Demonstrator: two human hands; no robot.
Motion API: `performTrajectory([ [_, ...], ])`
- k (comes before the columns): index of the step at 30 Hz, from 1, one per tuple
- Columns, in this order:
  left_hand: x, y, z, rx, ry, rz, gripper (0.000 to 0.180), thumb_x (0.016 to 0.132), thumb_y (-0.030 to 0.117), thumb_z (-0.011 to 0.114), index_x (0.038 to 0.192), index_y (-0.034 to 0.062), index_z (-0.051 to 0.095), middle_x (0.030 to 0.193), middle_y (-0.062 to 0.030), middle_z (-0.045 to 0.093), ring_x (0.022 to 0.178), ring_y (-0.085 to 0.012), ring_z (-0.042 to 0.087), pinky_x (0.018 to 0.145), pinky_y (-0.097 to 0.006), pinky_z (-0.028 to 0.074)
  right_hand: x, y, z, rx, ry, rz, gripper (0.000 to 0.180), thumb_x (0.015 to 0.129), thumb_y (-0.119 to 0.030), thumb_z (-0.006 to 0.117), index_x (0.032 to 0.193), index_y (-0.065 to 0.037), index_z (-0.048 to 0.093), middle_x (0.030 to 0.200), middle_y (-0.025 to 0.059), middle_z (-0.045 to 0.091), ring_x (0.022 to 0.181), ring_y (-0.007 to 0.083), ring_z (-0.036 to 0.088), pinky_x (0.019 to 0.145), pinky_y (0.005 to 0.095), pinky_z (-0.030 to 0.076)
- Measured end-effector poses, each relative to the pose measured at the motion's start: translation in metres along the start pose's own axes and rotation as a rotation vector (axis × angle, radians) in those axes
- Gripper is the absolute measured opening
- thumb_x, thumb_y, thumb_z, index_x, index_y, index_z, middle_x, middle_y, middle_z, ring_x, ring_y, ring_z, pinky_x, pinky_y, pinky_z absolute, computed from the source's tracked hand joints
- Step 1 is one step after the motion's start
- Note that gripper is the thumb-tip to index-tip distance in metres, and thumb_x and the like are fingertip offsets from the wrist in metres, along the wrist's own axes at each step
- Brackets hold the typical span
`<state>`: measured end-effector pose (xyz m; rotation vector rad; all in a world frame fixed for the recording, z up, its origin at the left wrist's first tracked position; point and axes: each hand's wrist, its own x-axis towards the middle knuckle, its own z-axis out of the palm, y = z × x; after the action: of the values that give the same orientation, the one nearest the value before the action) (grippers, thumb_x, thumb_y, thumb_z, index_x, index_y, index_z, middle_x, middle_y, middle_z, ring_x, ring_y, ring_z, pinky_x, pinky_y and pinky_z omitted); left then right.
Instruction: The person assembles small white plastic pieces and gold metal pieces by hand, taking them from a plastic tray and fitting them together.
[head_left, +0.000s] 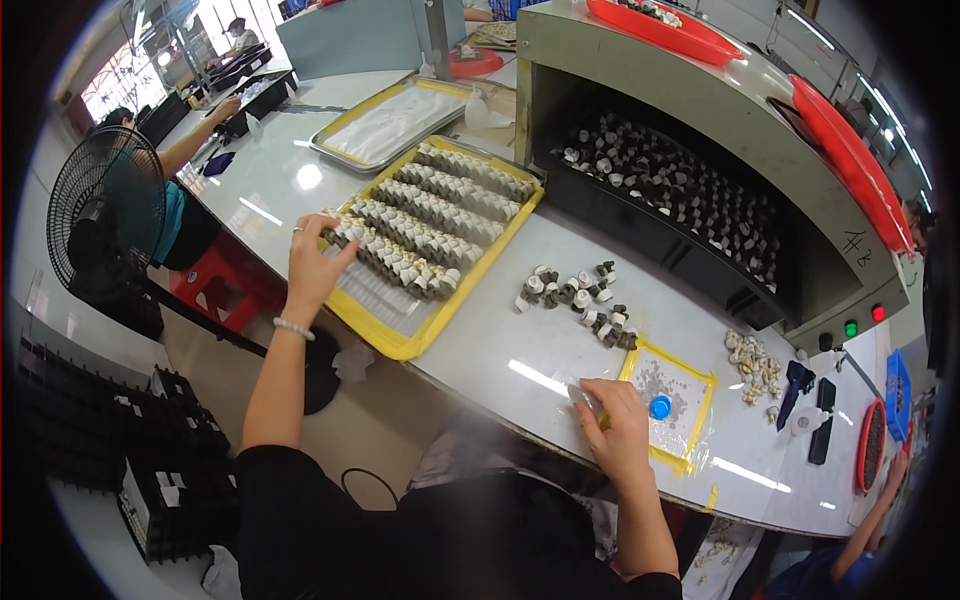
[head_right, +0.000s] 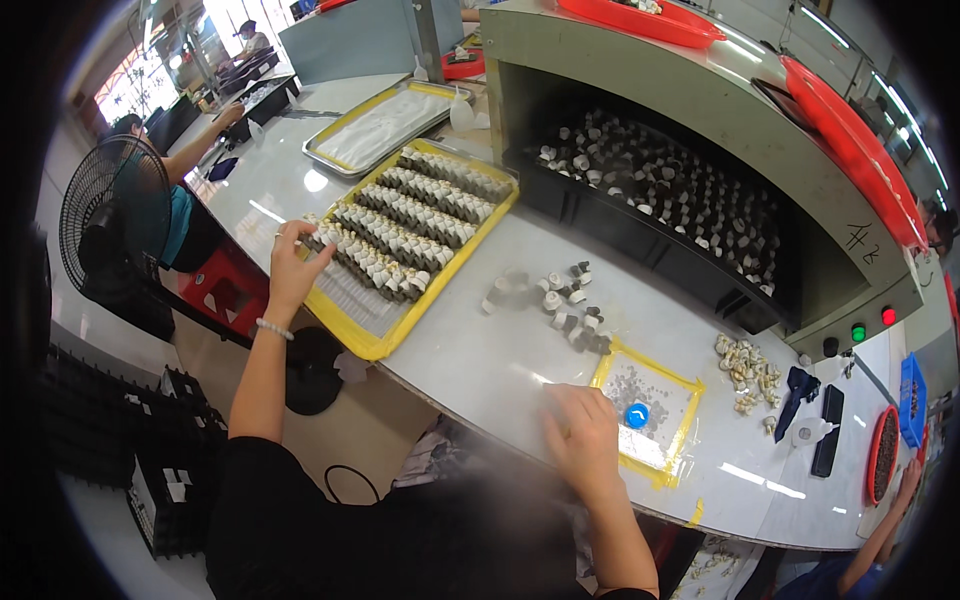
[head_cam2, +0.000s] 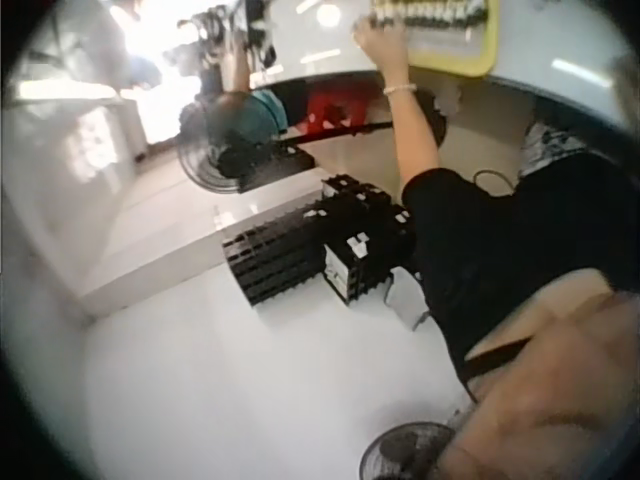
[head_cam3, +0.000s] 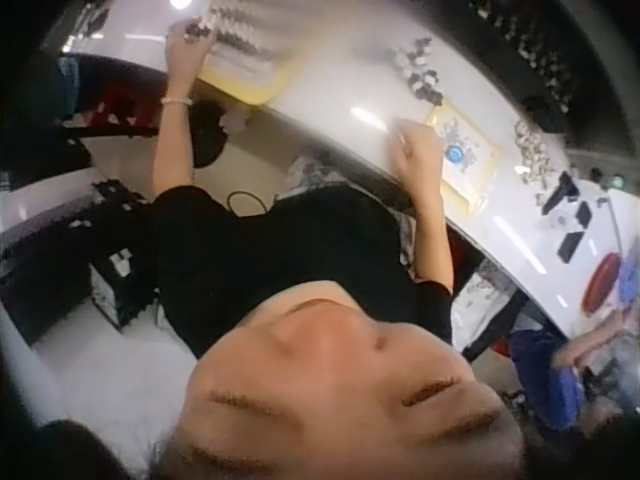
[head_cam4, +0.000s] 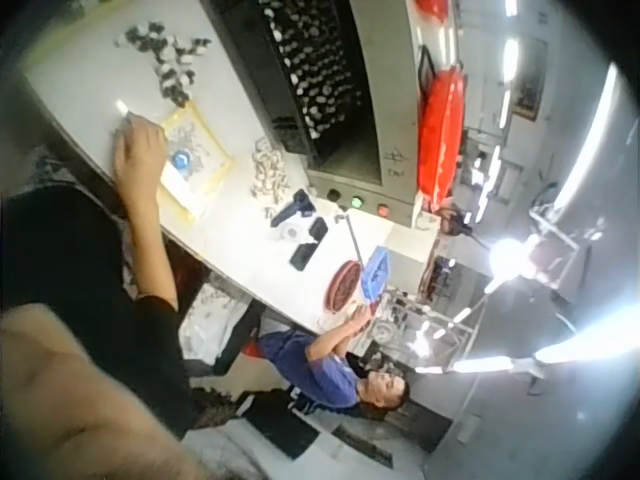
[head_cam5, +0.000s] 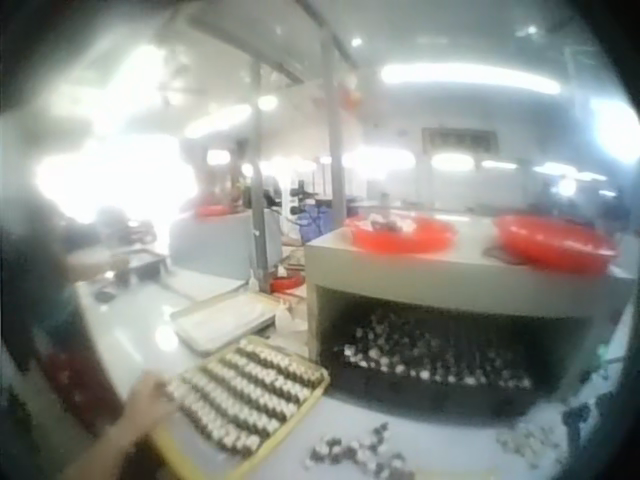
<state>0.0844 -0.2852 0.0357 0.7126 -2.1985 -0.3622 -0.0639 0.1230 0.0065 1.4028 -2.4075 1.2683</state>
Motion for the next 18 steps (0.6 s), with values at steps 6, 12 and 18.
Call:
performTrajectory([
  [6, 0.015, -0.054, 0.011, 0.101, -0.116, -0.058, 0.034, 0.071, 0.021, 0.077, 0.093, 0.0028, 0.059, 0.1, -0.0131, 0.058, 0.097, -0.0308, 0.055, 0.084, -0.039, 0.045, 0.0, 0.002, 0.001, -0.006, -0.006, 0.016, 0.023, 0.075, -0.005, 0.07, 0.097, -0.001, 0.065, 0.094, 0.0132, 0.066, 0.087, 0.0312, 0.06, 0.077, 0.0382, 0.047],
  [12, 0.016, -0.06, 0.008, 0.053, -0.199, -0.037, 0.035, 0.075, 0.025, 0.076, 0.097, 0.0024, 0.06, 0.101, -0.0125, 0.059, 0.1, -0.0297, 0.054, 0.088, -0.037, 0.043, -0.001, 0.001, 0.0, -0.011, -0.011, 0.025, 0.023, 0.075, -0.004, 0.07, 0.098, -0.001, 0.065, 0.095, 0.0129, 0.066, 0.088, 0.0307, 0.059, 0.078, 0.0378, 0.047],
  [18, 0.015, -0.073, 0.01, -0.078, -0.214, -0.076, 0.036, 0.076, 0.024, 0.076, 0.101, 0.0021, 0.06, 0.103, -0.0128, 0.061, 0.1, -0.028, 0.056, 0.088, -0.036, 0.043, 0.0, 0.001, 0.0, -0.002, -0.014, 0.025, 0.024, 0.075, -0.004, 0.07, 0.098, -0.002, 0.065, 0.096, 0.0122, 0.066, 0.088, 0.03, 0.059, 0.078, 0.0372, 0.047],
])
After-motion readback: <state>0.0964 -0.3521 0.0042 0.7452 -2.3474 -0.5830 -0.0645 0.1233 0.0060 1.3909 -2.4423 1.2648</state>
